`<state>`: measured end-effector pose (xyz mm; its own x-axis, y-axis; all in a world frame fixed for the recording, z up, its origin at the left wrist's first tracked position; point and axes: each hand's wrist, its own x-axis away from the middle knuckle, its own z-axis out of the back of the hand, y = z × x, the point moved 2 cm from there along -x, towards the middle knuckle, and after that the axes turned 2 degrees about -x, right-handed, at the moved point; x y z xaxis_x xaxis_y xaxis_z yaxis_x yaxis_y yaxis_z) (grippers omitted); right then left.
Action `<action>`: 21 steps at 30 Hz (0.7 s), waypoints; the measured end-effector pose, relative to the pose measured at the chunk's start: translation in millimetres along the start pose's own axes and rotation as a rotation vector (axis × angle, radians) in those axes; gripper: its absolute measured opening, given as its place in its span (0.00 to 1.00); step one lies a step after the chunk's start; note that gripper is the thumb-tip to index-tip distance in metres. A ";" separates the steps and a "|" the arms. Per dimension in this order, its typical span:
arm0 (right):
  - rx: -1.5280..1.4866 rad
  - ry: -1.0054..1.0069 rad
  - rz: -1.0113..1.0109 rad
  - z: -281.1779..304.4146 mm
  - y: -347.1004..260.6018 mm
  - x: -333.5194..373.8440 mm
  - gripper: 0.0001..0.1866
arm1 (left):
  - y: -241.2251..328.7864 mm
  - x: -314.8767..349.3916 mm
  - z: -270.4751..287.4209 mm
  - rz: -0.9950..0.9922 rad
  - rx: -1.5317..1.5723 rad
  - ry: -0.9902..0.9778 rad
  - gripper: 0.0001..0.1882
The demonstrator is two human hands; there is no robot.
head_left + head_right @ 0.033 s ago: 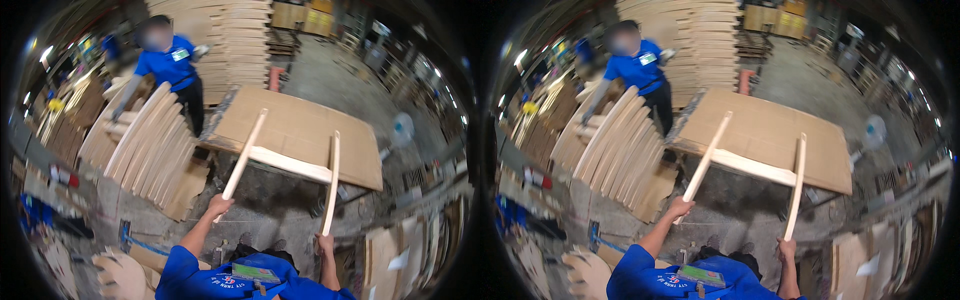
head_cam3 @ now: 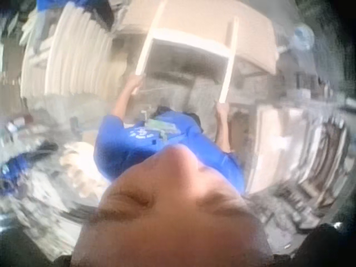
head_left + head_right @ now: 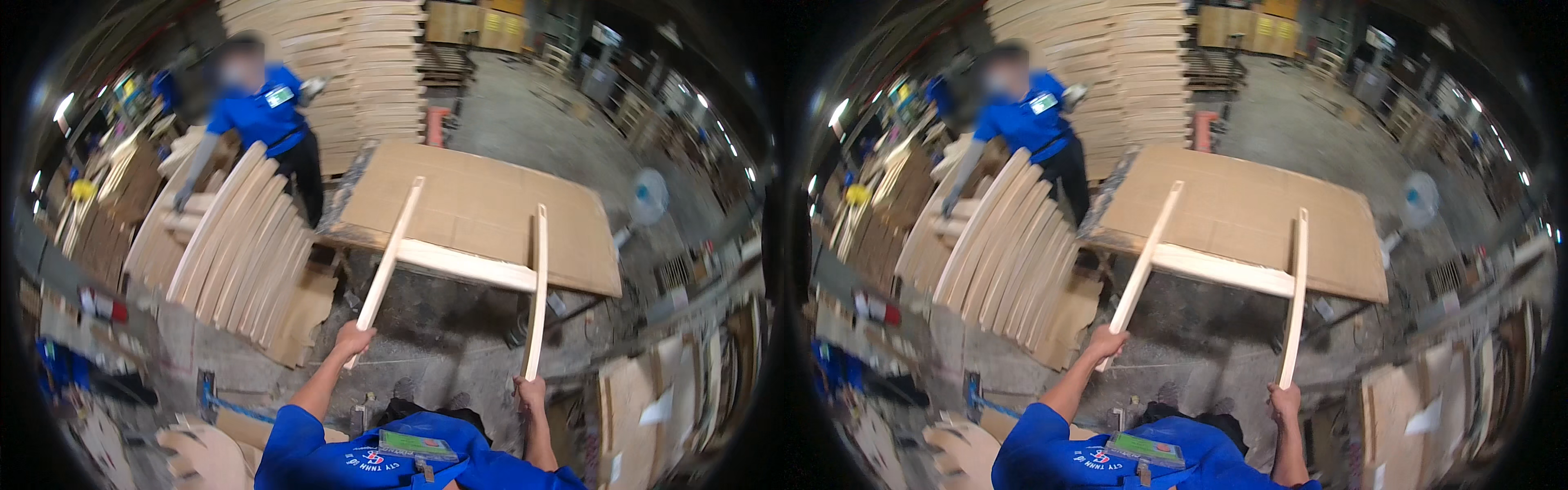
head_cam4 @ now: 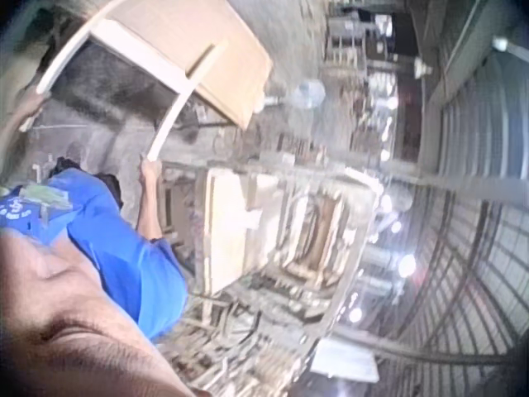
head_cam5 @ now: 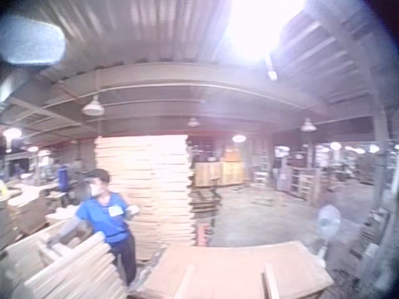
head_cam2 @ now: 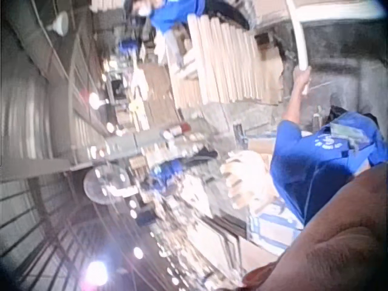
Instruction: The person assembles wooden chair frames by attaching curved backrest pieces to chair frames. They repeatedly pick up frames and backrests, align and fit them together, and place the assembled units onto a nearby stack.
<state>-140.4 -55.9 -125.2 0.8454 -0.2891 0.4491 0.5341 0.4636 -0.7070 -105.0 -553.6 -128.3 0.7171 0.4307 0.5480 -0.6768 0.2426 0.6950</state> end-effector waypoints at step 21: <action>-0.116 0.830 -0.222 151.0 368.2 445.9 0.15 | -89.0 331.9 -176.9 -0.509 -0.308 -0.217 0.14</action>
<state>432.7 112.3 -102.8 0.4262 -0.9018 0.0716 0.6460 0.2480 -0.7219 163.7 -278.5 -90.6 0.9575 0.0174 0.2880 -0.2354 0.6239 0.7452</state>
